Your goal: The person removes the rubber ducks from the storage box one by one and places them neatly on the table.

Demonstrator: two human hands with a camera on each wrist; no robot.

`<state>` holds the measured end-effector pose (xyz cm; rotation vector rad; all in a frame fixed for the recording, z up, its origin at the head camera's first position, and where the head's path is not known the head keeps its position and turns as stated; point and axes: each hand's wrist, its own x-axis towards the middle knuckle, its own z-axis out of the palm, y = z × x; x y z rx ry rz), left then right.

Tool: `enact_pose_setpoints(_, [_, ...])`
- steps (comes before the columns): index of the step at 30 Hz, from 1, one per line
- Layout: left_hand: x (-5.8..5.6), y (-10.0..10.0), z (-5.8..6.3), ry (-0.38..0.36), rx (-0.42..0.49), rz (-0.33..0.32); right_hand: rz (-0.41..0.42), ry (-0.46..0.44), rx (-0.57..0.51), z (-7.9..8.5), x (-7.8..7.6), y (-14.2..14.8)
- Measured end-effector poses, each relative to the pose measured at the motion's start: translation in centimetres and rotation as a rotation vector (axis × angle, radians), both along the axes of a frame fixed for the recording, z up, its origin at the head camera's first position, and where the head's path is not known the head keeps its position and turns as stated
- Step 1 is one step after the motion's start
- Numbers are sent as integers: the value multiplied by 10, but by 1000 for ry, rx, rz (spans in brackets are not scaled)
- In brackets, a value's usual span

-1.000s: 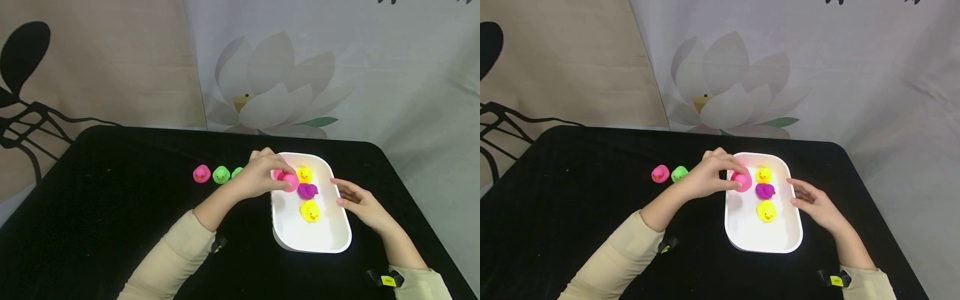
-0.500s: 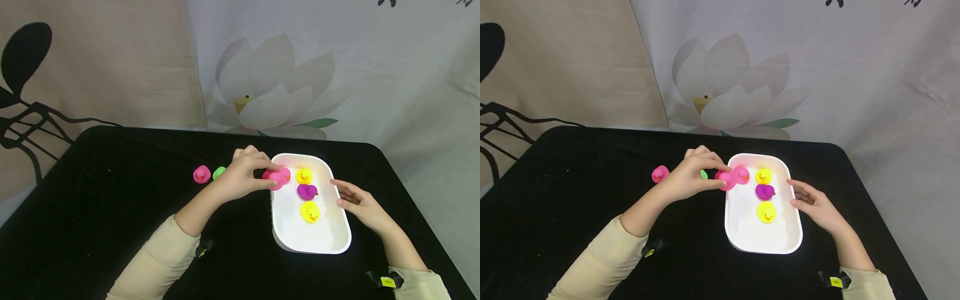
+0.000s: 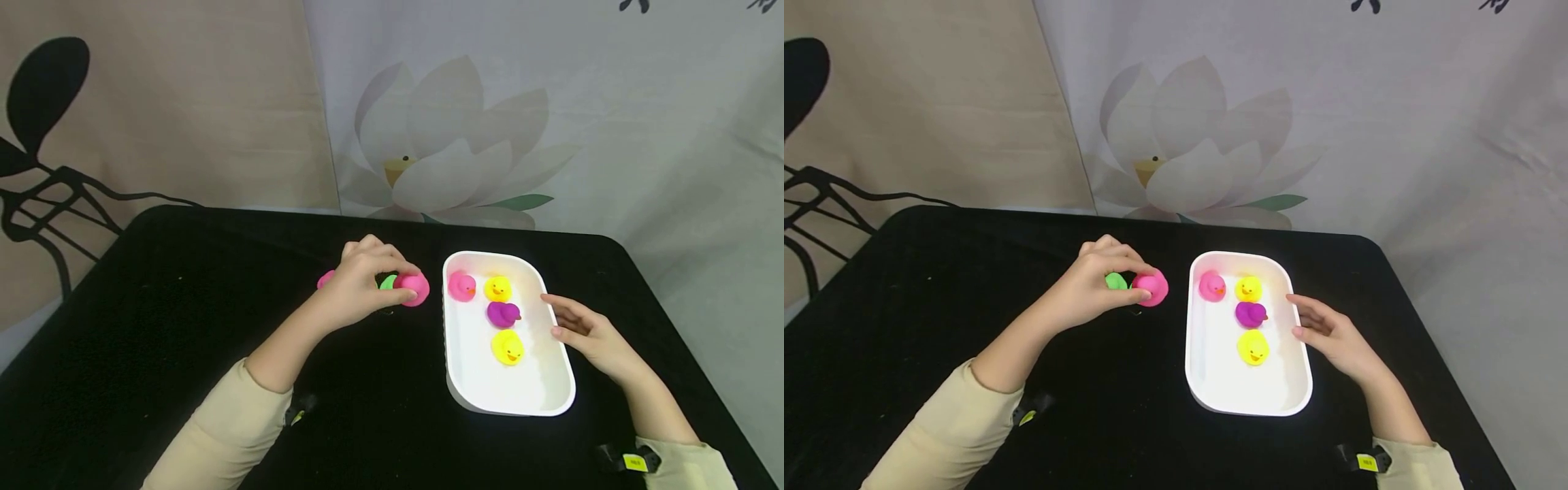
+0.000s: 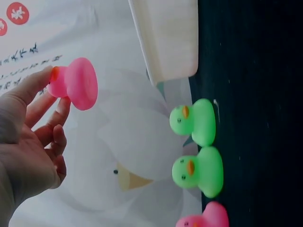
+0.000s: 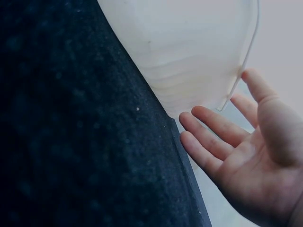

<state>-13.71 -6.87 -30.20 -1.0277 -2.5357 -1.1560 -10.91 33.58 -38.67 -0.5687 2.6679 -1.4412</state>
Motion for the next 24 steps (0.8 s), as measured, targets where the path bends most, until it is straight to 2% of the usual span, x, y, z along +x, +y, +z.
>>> enact_pose_setpoints(6, [0,-18,1,-22,5,49,-6,-2,2,0,1,0])
enact_pose_setpoints(14, [-2,-44,5,-50,63,104,-8,4,15,1,0,1])
enact_pose_setpoints(24, [-13,-69,4,-123,107,143,-11,2,18,-3,-2,4])
